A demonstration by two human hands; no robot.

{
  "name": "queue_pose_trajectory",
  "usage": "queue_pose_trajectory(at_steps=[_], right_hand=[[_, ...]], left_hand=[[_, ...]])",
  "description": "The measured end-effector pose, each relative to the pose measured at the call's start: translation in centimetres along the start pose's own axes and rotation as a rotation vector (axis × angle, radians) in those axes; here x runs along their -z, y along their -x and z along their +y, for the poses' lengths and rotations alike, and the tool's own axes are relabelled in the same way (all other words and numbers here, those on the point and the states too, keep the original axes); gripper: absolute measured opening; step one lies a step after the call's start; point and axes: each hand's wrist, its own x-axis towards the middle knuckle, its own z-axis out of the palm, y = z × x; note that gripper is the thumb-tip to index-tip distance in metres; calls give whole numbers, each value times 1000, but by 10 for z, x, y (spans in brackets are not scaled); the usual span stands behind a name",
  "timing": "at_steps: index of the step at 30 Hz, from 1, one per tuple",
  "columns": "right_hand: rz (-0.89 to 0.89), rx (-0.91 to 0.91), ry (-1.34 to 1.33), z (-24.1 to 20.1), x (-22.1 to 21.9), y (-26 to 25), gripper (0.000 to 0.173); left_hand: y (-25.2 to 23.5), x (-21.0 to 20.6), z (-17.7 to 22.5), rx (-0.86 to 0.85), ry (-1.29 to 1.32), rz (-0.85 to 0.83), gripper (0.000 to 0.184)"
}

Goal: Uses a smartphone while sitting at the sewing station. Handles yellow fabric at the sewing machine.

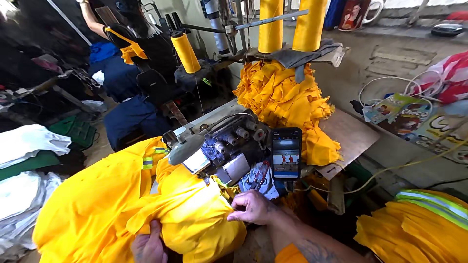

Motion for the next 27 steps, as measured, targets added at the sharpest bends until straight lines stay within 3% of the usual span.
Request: queue_pose_trajectory(at_steps=[27], right_hand=[[4,41,-2,1,0,-1,41]], left_hand=[[1,1,0,18,11,11,12]])
